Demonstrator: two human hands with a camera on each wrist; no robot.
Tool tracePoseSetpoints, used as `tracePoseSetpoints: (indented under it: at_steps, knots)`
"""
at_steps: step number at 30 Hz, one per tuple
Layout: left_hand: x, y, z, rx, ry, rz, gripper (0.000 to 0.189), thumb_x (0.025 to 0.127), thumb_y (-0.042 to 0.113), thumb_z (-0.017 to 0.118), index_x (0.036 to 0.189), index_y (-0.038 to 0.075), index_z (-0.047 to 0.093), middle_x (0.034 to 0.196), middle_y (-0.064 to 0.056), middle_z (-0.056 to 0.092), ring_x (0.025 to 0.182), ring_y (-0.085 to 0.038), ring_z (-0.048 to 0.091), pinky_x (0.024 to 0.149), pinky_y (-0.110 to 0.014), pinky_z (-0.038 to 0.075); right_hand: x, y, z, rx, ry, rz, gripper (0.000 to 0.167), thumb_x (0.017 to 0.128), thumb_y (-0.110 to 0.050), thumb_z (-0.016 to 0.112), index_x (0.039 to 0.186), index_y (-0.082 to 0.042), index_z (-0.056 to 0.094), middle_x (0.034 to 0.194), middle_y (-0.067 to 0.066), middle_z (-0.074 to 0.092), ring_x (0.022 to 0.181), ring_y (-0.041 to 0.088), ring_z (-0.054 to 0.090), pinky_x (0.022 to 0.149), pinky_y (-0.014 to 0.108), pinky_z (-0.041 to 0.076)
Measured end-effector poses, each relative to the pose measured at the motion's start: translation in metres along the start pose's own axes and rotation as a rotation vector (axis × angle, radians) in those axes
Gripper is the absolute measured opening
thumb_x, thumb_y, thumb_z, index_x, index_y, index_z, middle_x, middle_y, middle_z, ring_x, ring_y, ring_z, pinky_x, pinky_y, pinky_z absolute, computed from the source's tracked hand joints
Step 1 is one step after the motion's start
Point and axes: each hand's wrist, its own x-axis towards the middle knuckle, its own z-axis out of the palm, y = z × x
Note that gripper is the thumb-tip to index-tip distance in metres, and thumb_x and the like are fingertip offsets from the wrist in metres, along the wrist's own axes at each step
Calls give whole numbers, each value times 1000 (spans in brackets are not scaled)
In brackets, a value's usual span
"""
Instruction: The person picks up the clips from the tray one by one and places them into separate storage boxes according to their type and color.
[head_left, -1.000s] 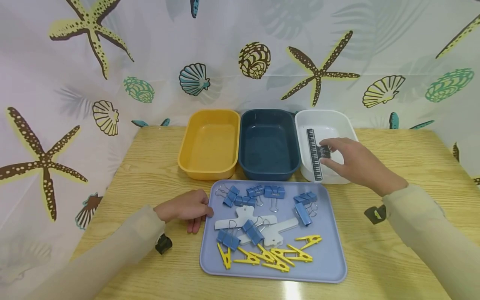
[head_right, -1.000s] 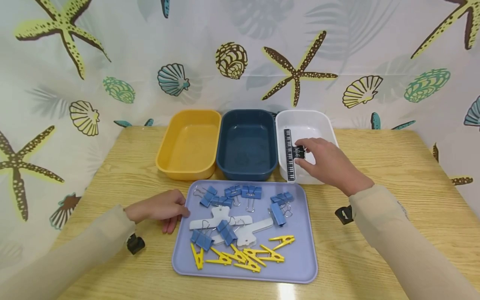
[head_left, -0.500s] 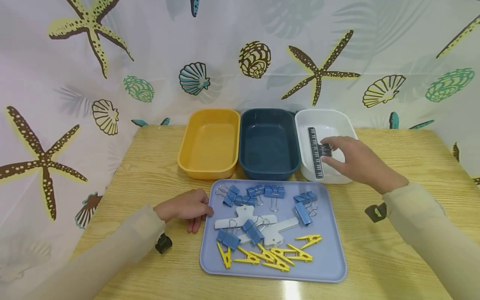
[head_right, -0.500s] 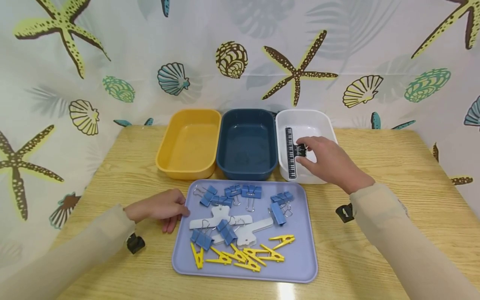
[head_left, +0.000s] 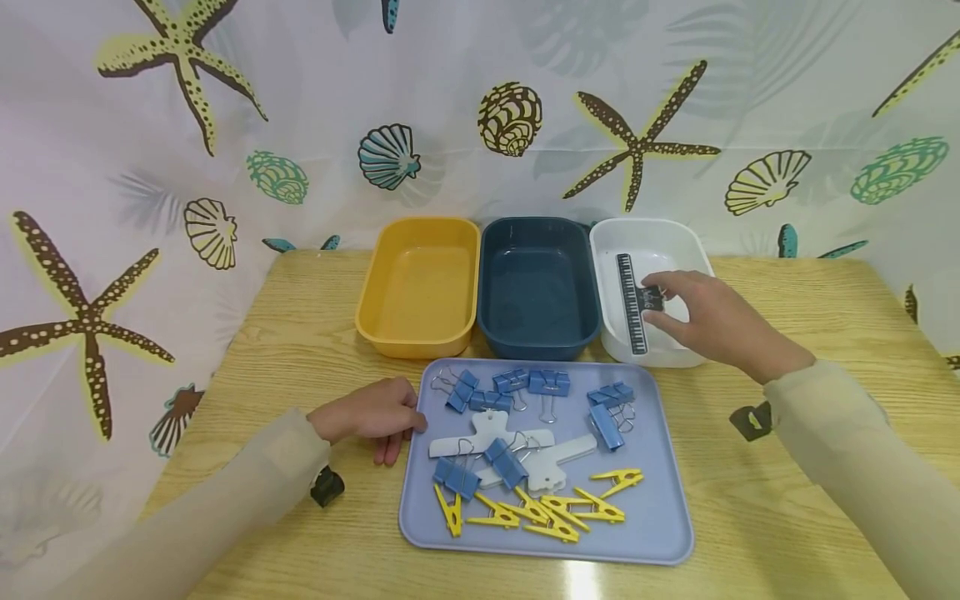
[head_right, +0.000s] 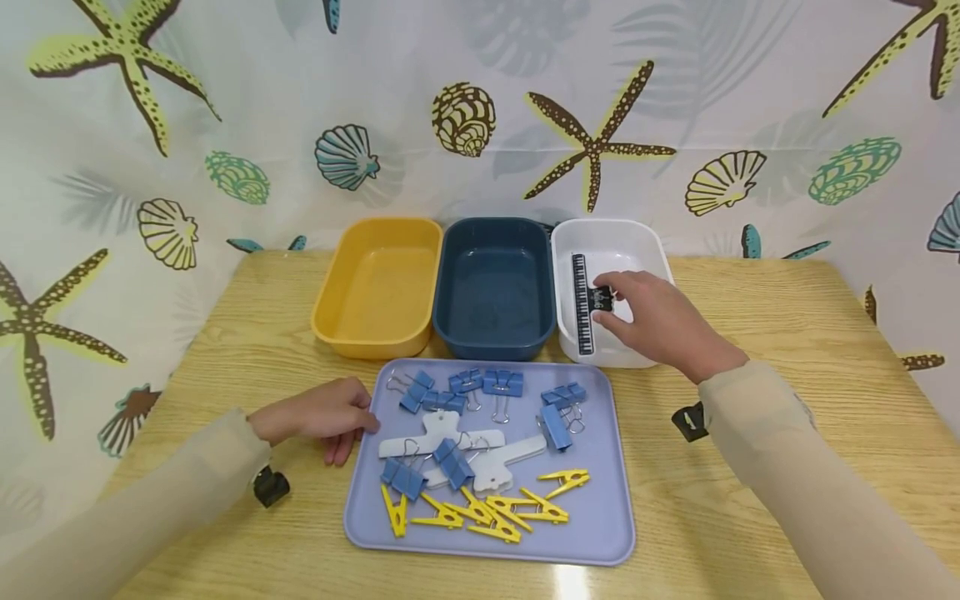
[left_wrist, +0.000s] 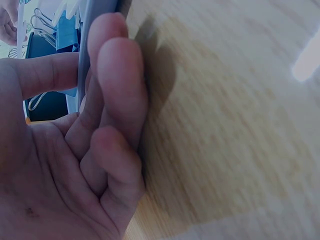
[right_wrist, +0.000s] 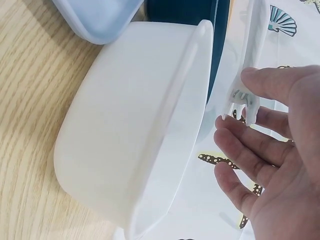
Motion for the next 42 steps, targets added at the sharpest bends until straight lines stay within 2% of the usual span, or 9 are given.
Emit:
tracePoseSetpoints:
  at_steps: [24,42]
  knots:
    - [1,-2,-1,-17,-3,-2,26,90,16,55,69,0,59,48,-11,62,34,-17,56,40,-28,48,10,0,-1,-34,-7,-41,49,90,-21,66,133,0,52,117,23,63,106,36,59,92,54,47]
    - [0,-1,-2,-25,-7,-12,27,90,16,55,69,0,60,49,-12,62,35,-17,56,41,-29,49,17,-3,1,-77,-38,-8,50,90,-23,66,133,-1,52,117,23,62,107,37,59,93,54,48]
